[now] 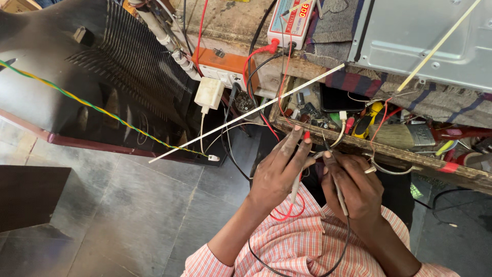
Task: The person uses multimeter probes to test a long white LED strip and a metal chassis on a cluttered workbench. The LED strip lights up when the probes contact its terminals, and the person repeatedly moves the probes along the strip and the chassis.
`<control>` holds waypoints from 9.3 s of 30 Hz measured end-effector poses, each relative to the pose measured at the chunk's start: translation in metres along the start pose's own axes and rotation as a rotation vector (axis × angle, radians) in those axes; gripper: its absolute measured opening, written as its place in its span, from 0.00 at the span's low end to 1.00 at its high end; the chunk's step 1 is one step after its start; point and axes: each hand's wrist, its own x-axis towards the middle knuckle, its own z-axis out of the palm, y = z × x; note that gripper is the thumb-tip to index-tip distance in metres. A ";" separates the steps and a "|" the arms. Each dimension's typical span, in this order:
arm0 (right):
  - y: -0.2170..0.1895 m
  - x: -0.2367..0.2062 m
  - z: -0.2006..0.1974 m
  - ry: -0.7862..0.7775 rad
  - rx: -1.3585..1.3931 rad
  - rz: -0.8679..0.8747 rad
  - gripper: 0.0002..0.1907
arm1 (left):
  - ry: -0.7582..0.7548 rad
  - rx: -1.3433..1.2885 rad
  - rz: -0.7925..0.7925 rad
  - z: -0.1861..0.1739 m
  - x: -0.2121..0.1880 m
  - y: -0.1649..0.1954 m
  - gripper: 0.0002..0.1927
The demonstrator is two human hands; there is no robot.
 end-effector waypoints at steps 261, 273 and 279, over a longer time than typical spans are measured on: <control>-0.001 -0.002 0.001 0.021 -0.004 0.072 0.17 | 0.169 -0.402 -0.480 -0.034 0.036 0.008 0.10; -0.002 -0.001 -0.001 0.011 -0.009 0.051 0.15 | 0.180 -0.372 -0.445 -0.031 0.034 0.006 0.09; 0.000 -0.002 0.000 0.009 0.001 0.050 0.16 | 0.166 -0.358 -0.457 -0.030 0.033 0.006 0.09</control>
